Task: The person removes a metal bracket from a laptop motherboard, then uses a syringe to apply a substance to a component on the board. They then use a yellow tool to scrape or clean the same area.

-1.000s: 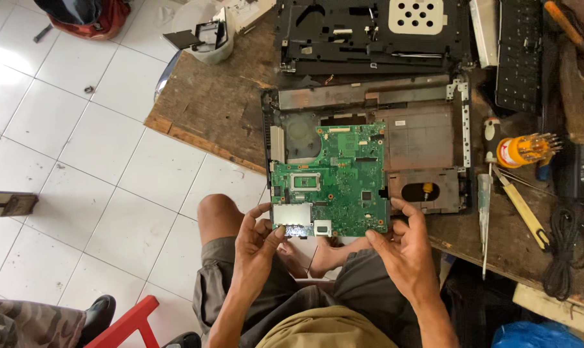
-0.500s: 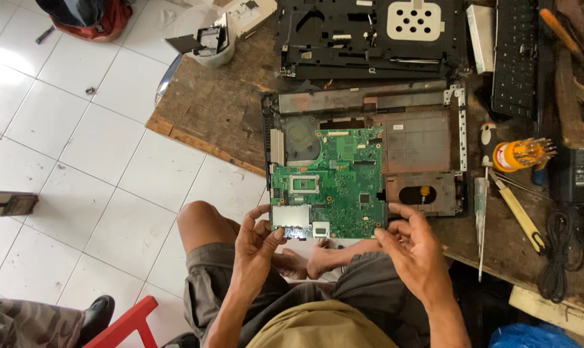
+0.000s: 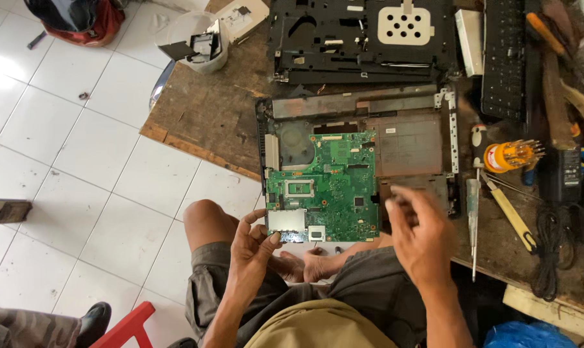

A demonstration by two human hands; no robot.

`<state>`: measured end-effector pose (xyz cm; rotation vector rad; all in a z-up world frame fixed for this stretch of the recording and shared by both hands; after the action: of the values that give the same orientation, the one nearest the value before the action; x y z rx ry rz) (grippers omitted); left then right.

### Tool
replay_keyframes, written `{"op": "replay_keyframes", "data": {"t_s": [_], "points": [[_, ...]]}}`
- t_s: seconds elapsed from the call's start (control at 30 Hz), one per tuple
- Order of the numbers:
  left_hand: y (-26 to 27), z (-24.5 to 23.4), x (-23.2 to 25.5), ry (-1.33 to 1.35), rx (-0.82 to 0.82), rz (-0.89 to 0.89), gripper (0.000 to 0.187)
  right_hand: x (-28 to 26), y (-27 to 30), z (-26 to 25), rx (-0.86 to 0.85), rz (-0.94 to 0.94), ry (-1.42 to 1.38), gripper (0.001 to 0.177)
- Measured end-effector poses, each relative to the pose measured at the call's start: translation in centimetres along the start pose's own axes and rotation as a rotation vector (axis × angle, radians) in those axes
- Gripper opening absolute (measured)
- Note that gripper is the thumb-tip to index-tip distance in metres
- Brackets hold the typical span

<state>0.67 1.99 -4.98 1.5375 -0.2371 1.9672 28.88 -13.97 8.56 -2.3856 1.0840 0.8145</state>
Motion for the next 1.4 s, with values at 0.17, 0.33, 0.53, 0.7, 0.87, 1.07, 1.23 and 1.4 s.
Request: {"op": "replay_keyframes", "data": {"t_s": [0.17, 0.33, 0.53, 0.7, 0.87, 1.07, 1.23, 1.4], "points": [[-0.1, 0.0, 0.3, -0.004, 0.001, 0.011, 0.054, -2.4, -5.9, 2.4, 0.029, -0.274, -0.046, 0.02], [0.1, -0.1, -0.1, -0.035, -0.001, 0.016, 0.056, -2.9, -8.5, 5.1, -0.003, -0.435, 0.04, 0.027], [0.1, -0.6, -0.4, 0.02, 0.013, 0.041, 0.054, -1.7, -8.2, 5.5, -0.007, -0.349, -0.089, 0.024], [0.0, -0.6, -0.3, -0.001, -0.019, 0.04, 0.056, -2.0, -7.9, 4.7, -0.067, -0.249, -0.216, 0.024], [0.3, -0.4, -0.1, -0.013, 0.016, 0.036, 0.054, -0.3, -8.0, 5.2, -0.1, -0.158, -0.264, 0.024], [1.1, -0.1, 1.3, -0.089, 0.019, 0.008, 0.056, 0.0, -7.9, 4.7, -0.132, 0.003, -0.361, 0.025], [2.6, 0.9, 1.6, -0.543, 0.077, -0.175, 0.077, 1.3, -8.2, 5.7, -0.178, 0.041, -0.351, 0.027], [3.3, 6.5, 4.0, -1.435, -0.036, 0.524, 0.112, -0.2, -8.1, 5.2, -0.185, 0.059, -0.338, 0.029]]}}
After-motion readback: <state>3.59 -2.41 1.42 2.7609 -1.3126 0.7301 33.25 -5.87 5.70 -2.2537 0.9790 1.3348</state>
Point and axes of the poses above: each hand's wrist, its own y-axis away from the middle knuckle, its own z-axis out of the palm, x = y × z, the point moved 8 cm from there along -y, towards the middle knuckle, and after that the axes turned 5 degrees about z, right-handed, at the moved point
